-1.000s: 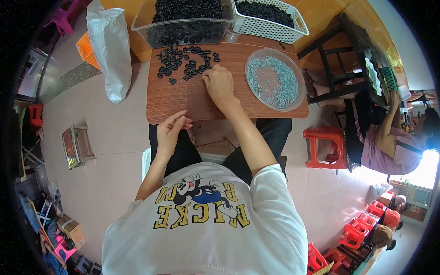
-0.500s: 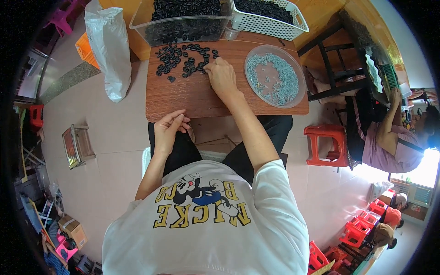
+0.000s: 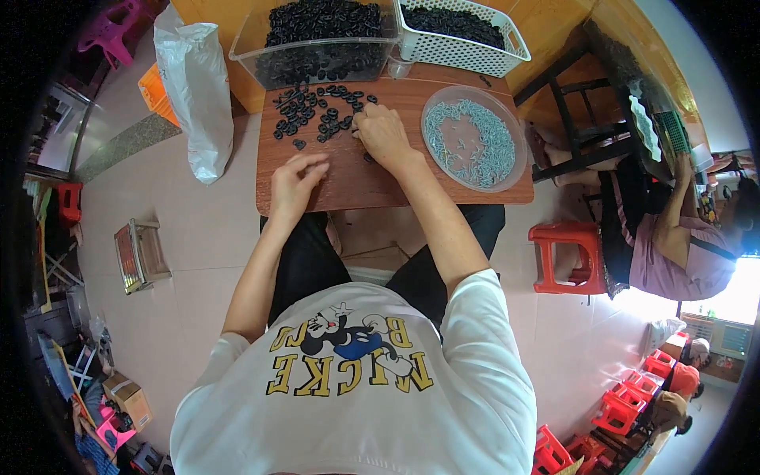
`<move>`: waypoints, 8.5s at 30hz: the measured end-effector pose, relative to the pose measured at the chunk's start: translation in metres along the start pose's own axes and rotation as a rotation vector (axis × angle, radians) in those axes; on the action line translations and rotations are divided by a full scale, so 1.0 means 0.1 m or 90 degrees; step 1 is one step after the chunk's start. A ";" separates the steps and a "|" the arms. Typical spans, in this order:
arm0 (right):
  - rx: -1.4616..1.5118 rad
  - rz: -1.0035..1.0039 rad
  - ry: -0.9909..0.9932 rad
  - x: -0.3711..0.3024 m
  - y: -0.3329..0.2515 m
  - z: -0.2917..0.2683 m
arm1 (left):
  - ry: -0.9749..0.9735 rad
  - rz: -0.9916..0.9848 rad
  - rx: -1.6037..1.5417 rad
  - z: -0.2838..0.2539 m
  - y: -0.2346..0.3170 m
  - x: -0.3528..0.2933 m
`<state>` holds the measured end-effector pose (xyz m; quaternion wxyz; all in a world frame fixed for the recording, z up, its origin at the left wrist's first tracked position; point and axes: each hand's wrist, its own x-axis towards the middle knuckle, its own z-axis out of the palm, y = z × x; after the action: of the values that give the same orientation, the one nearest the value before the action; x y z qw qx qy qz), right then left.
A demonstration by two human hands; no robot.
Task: The person assembles small components by picking up pins from a round tray and inserting them into plastic pieces by hand.
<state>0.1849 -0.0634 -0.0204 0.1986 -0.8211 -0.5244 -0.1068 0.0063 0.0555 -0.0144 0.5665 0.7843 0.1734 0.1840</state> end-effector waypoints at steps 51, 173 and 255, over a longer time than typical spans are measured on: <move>1.142 0.581 0.248 -1.16 -0.81 -0.49 | -0.140 -0.315 -0.706 0.42 0.26 -0.30; 0.819 0.595 0.322 -1.50 -0.83 -0.48 | -0.001 0.366 0.319 0.70 0.00 0.23; 0.796 0.524 0.272 -1.26 -1.21 -0.41 | -0.083 0.099 -0.142 0.39 0.28 -0.68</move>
<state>0.0235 -0.1393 -0.0061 0.7451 -0.6468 -0.0902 0.1350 -0.0318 -0.0177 -0.0055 0.6443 0.7378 0.0537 0.1941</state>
